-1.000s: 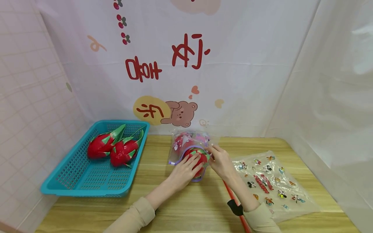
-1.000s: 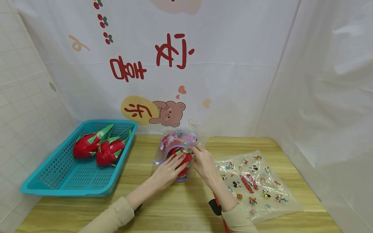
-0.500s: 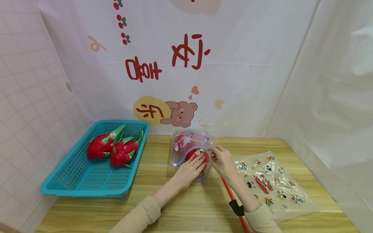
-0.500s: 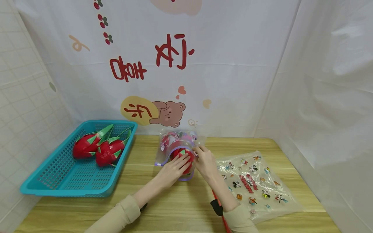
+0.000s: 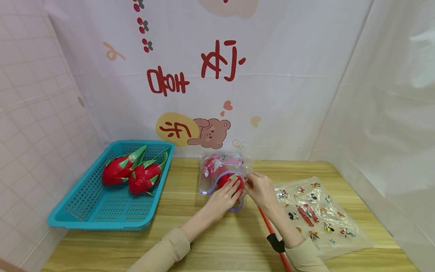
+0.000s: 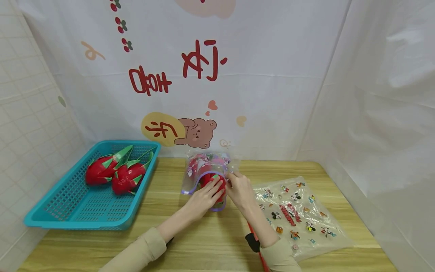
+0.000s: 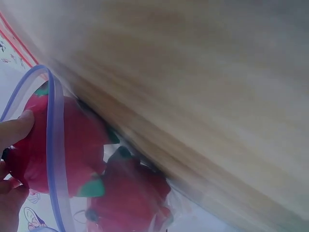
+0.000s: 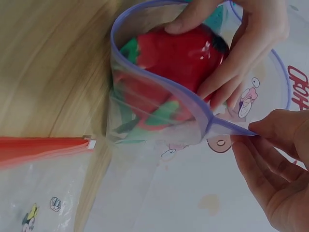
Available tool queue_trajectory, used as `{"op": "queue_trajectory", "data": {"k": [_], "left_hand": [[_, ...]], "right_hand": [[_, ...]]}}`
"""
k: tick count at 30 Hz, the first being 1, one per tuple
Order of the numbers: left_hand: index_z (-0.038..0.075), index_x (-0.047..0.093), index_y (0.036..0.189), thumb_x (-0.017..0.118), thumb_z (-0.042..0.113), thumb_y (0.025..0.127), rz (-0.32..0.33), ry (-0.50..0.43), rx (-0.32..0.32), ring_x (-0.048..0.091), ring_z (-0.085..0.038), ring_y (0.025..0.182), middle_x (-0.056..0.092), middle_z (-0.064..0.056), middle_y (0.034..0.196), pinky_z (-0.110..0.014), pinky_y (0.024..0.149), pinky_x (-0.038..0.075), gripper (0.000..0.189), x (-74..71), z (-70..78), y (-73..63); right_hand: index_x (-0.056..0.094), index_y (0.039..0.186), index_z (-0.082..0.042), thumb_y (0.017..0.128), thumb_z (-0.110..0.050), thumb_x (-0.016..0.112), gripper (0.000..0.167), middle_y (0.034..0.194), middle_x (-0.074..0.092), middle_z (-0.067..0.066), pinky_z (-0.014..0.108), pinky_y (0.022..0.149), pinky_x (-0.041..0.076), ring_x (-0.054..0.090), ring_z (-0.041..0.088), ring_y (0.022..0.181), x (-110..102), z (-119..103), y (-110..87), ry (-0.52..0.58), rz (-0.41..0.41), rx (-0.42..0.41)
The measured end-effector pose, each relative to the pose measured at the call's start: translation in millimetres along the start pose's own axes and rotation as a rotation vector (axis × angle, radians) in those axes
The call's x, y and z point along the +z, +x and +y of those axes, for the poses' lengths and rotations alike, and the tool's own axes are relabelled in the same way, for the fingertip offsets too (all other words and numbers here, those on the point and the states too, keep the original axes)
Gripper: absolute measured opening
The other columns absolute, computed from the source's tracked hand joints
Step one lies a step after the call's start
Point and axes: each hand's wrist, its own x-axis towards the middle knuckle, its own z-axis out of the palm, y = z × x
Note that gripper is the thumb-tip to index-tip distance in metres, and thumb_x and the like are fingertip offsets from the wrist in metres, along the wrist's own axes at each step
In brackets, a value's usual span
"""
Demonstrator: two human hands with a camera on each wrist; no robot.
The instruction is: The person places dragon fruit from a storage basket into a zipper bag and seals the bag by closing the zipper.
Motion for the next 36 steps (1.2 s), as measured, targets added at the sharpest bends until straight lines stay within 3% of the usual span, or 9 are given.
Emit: {"op": "queue_trajectory", "data": {"k": [6, 13, 19, 28, 36], "left_hand": [[0.015, 0.054, 0.135, 0.072, 0.016, 0.081, -0.097, 0.053, -0.002, 0.039, -0.021, 0.139, 0.049, -0.007, 0.144, -0.031, 0.114, 0.034, 0.057, -1.9, 1.1, 12.1], [0.018, 0.049, 0.139, 0.078, 0.023, 0.075, -0.187, 0.086, -0.049, 0.038, -0.017, 0.14, 0.047, 0.0, 0.146, -0.029, 0.115, 0.031, 0.071, 0.1, 0.8, 20.0], [0.019, 0.052, 0.136, 0.076, 0.022, 0.077, -0.155, 0.077, -0.061, 0.04, -0.016, 0.138, 0.051, 0.002, 0.142, -0.028, 0.113, 0.034, 0.064, 2.6, -0.1, 23.5], [0.018, 0.049, 0.139, 0.072, 0.02, 0.081, -0.141, 0.104, -0.013, 0.035, -0.017, 0.142, 0.044, 0.0, 0.148, -0.031, 0.113, 0.034, 0.062, 2.5, -4.0, 18.2], [0.019, 0.05, 0.139, 0.075, 0.022, 0.078, -0.149, 0.105, -0.032, 0.038, -0.014, 0.14, 0.046, 0.002, 0.147, -0.03, 0.112, 0.037, 0.066, 0.7, -0.9, 18.4]], "right_hand": [[0.071, 0.076, 0.0, 0.069, 0.008, 0.072, 0.011, 0.066, 0.064, 0.005, 0.017, 0.048, 0.044, 0.054, 0.007, 0.053, -1, -3, 0.2, 0.027, -0.015, 0.003], [0.071, 0.076, 0.001, 0.067, 0.007, 0.073, 0.011, 0.066, 0.063, 0.005, 0.016, 0.048, 0.042, 0.051, 0.005, 0.053, -3, -8, 1.0, 0.049, -0.056, 0.036], [0.072, 0.078, 0.001, 0.069, 0.006, 0.074, 0.011, 0.068, 0.065, 0.007, 0.016, 0.049, 0.044, 0.054, 0.007, 0.054, -4, -9, 2.0, 0.058, -0.066, 0.06], [0.072, 0.077, -0.003, 0.071, 0.004, 0.073, 0.009, 0.068, 0.069, 0.006, 0.021, 0.05, 0.048, 0.06, 0.01, 0.055, -8, 1, 2.9, -0.001, -0.026, 0.038], [0.072, 0.074, -0.001, 0.067, 0.006, 0.073, 0.01, 0.066, 0.067, 0.007, 0.019, 0.048, 0.047, 0.058, 0.009, 0.053, -6, 1, 2.2, 0.021, -0.027, 0.019]]}}
